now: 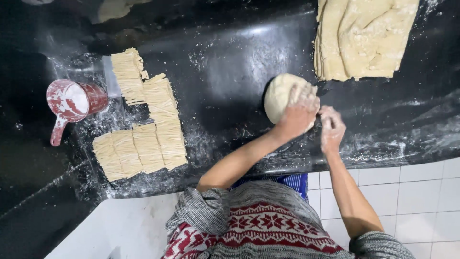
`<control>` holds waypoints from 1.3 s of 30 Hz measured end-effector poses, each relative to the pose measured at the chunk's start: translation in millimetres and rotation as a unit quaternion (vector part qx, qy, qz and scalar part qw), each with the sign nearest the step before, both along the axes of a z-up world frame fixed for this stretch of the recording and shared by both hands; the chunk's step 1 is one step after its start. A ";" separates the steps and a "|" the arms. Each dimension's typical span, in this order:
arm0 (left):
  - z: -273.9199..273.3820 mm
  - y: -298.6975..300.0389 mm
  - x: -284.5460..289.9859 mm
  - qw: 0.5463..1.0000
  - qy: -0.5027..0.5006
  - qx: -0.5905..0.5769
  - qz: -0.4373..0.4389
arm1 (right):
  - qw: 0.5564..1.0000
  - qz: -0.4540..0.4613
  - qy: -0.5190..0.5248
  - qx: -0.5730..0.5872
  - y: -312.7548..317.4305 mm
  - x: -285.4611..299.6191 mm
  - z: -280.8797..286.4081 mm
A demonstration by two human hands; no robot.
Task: Kneading a ball of dough on a floured surface
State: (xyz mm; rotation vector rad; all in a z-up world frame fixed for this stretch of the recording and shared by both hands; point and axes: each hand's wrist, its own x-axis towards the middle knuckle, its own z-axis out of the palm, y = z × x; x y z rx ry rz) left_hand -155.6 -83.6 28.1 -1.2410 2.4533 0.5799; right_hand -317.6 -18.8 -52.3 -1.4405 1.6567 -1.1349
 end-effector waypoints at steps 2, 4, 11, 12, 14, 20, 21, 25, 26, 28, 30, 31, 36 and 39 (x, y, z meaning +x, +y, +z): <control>-17.2 49.5 -7.6 0.987 0.133 -0.081 -0.039 | 0.999 0.042 0.018 0.021 -27.6 -2.7 27.9; -30.9 91.8 -8.4 0.949 0.260 -0.158 -0.079 | 0.995 0.082 0.033 0.043 -50.7 6.1 46.8; -92.7 178.7 52.7 0.877 0.464 -0.074 -0.098 | 0.937 0.301 0.124 0.128 -5.0 37.0 3.7; -113.6 188.3 68.7 0.806 0.590 0.022 -0.043 | 0.941 0.267 0.184 0.094 10.3 41.0 -6.6; -110.5 204.3 98.5 0.829 0.550 -0.041 0.090 | 0.928 0.219 0.299 0.023 55.4 54.6 -18.4; -61.9 199.8 152.5 0.756 0.473 -0.168 0.421 | 0.931 0.097 0.351 -0.032 94.7 167.2 -7.8; -62.1 203.8 150.8 0.720 0.475 -0.184 0.471 | 0.949 0.108 0.297 -0.007 89.4 188.2 1.1; -122.5 207.5 139.5 0.745 0.440 -0.233 0.445 | 0.964 0.181 0.137 0.140 65.1 241.2 -5.3; -139.8 203.4 135.9 0.756 0.414 -0.265 0.432 | 0.949 0.216 0.215 0.074 63.2 241.5 -20.6; -173.0 196.6 132.8 0.764 0.392 -0.298 0.417 | 0.923 0.246 0.295 0.006 60.5 222.8 -29.0; -203.5 191.7 132.8 0.774 0.345 -0.362 0.389 | 0.856 0.327 0.391 -0.089 60.1 184.4 -14.0; -172.0 191.3 115.2 0.773 0.347 -0.362 0.389 | 0.855 0.326 0.393 -0.089 65.9 163.5 -18.3; -58.9 215.2 80.7 0.852 0.418 -0.211 0.233 | 0.888 0.301 0.243 -0.249 79.8 55.7 -6.6; -134.4 204.3 79.5 0.872 0.469 -0.143 0.005 | 0.910 0.327 0.204 -0.154 79.5 -2.4 -3.5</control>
